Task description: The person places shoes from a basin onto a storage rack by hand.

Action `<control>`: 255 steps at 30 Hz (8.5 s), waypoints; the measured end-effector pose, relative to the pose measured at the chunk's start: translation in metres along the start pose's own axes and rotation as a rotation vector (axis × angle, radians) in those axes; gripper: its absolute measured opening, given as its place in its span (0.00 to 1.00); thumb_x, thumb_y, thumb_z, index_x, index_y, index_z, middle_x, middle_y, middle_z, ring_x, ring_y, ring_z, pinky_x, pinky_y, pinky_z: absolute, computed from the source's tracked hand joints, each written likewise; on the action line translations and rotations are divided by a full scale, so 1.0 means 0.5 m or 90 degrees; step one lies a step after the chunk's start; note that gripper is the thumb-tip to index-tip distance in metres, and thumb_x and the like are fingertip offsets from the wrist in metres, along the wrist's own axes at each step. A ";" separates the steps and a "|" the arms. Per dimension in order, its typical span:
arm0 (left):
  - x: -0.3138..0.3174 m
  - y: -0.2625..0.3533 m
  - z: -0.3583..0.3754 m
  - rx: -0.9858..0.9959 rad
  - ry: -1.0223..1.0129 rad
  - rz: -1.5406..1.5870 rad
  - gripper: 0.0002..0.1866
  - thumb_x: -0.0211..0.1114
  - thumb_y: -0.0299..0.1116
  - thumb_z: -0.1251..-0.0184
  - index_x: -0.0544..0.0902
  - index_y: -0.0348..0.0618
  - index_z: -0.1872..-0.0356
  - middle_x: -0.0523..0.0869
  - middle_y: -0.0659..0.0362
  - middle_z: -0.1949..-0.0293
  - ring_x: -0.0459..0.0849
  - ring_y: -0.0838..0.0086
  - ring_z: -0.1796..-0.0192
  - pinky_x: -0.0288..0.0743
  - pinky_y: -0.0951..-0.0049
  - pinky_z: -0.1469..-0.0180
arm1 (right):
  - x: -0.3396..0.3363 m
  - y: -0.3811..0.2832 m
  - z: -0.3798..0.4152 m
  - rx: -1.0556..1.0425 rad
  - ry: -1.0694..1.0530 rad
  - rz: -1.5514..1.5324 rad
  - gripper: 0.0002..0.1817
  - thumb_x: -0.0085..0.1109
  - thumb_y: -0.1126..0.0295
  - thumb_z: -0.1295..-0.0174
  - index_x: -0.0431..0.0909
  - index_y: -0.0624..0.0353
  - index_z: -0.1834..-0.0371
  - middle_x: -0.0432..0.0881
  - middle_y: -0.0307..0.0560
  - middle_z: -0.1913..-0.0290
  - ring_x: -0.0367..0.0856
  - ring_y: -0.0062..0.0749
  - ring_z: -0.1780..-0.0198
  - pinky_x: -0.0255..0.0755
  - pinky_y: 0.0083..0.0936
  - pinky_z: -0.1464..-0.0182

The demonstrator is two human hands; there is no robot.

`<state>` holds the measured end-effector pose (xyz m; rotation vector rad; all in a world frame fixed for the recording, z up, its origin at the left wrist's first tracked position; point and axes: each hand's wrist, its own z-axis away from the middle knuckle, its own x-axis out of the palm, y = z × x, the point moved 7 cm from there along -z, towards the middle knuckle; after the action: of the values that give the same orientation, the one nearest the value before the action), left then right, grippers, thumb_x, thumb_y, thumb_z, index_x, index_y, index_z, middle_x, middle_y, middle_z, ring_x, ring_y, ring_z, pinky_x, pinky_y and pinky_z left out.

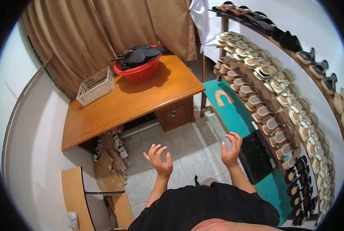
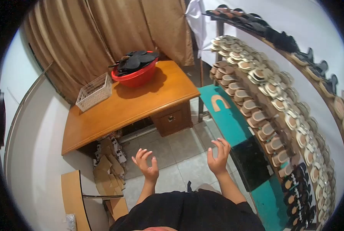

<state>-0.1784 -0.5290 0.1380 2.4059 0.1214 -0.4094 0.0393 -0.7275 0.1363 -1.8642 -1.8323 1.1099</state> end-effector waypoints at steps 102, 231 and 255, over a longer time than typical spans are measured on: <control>0.509 -1.223 -0.499 -0.850 -0.618 0.124 0.37 0.39 0.62 0.34 0.80 0.34 0.71 0.84 0.48 0.72 0.84 0.62 0.70 0.73 0.66 0.67 | 1.309 0.207 -0.354 0.027 -0.720 -0.092 0.25 0.67 0.72 0.56 0.74 0.53 0.51 0.61 0.62 0.37 0.59 0.57 0.36 0.57 0.40 0.36; 0.265 -1.270 -0.591 -0.285 -0.310 0.055 0.30 0.50 0.27 0.35 0.53 0.38 0.33 0.46 0.46 0.29 0.41 0.53 0.27 0.37 0.58 0.28 | 1.492 0.151 -0.356 0.029 -0.546 0.186 0.35 0.61 0.74 0.57 0.63 0.59 0.40 0.64 0.59 0.42 0.61 0.57 0.39 0.58 0.43 0.39; 0.245 -0.980 -0.805 -0.183 -0.070 0.050 0.31 0.58 0.22 0.48 0.64 0.36 0.39 0.67 0.45 0.42 0.65 0.54 0.38 0.56 0.62 0.35 | 1.408 -0.098 -0.423 -0.096 -0.230 -0.219 0.15 0.55 0.82 0.50 0.77 0.69 0.57 0.78 0.58 0.58 0.78 0.47 0.58 0.73 0.31 0.56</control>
<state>-0.0533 0.1023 0.0837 2.0936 0.0337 -0.4544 0.0720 0.0071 0.0905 -1.4050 -2.3841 1.2682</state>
